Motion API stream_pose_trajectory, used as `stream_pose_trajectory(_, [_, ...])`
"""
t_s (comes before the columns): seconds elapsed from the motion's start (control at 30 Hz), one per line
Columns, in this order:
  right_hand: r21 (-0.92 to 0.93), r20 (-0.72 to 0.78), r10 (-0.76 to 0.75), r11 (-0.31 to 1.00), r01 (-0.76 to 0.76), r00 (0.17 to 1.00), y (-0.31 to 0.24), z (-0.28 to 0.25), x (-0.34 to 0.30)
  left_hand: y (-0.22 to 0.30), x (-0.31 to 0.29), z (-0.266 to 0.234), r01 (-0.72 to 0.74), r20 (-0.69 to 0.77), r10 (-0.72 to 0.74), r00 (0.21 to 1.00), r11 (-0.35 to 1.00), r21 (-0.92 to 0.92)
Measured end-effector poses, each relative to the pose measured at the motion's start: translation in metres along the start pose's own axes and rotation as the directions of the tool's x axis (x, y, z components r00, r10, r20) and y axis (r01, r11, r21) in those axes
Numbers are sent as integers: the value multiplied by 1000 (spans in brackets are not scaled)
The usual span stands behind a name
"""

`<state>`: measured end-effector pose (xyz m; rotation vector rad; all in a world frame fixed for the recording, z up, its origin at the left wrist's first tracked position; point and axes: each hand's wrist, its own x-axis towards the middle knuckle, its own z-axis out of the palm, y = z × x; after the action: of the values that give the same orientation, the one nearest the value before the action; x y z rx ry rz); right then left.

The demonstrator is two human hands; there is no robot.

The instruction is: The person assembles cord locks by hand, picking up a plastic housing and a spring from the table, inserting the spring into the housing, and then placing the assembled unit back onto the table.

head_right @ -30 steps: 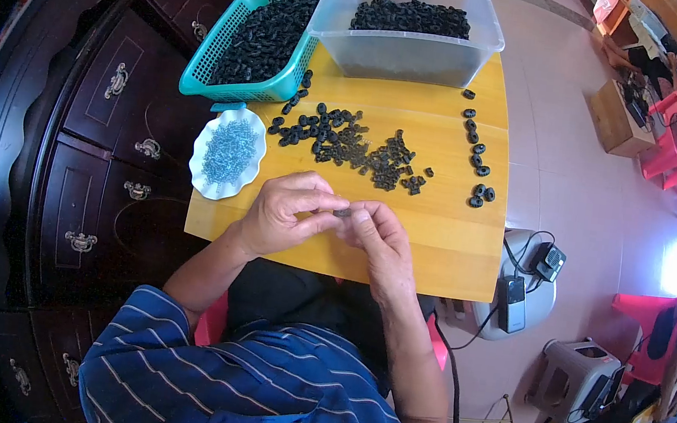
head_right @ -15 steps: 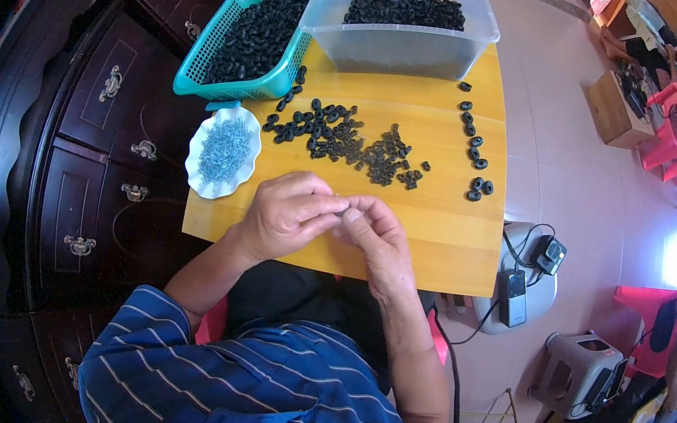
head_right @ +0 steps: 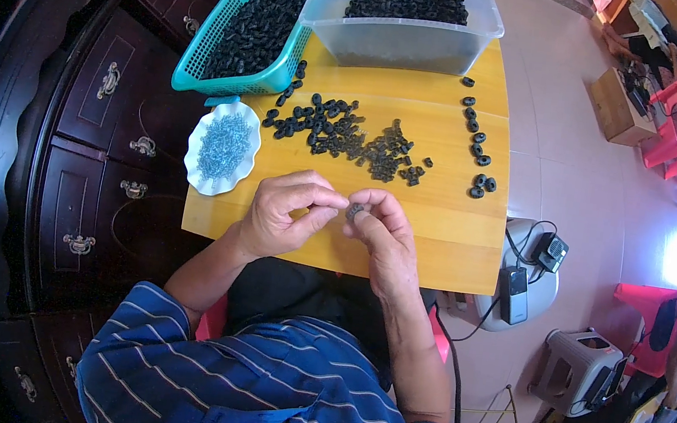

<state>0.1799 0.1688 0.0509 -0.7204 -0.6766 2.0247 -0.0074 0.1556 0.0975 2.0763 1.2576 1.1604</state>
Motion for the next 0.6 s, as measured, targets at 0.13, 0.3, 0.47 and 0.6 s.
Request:
stream_pose_trajectory(0.13, [-38,15,-48,998,48,999,2,1,0,2,-2,4,48,11,-48,999,999,-26])
stream_pose_trajectory(0.3, [-154,19,-76,985,78,997,1,6,-1,-1,-4,6,15,-6,-16,1000,1000,-8])
stream_pose_trajectory(0.47, [-208,25,-80,974,84,996,5,2,0,-7,-3,4,75,-11,-76,997,995,-72])
stream_pose_trajectory(0.6, [-255,28,-112,960,116,993,8,1,0,-7,1,1,77,15,-76,997,993,-89])
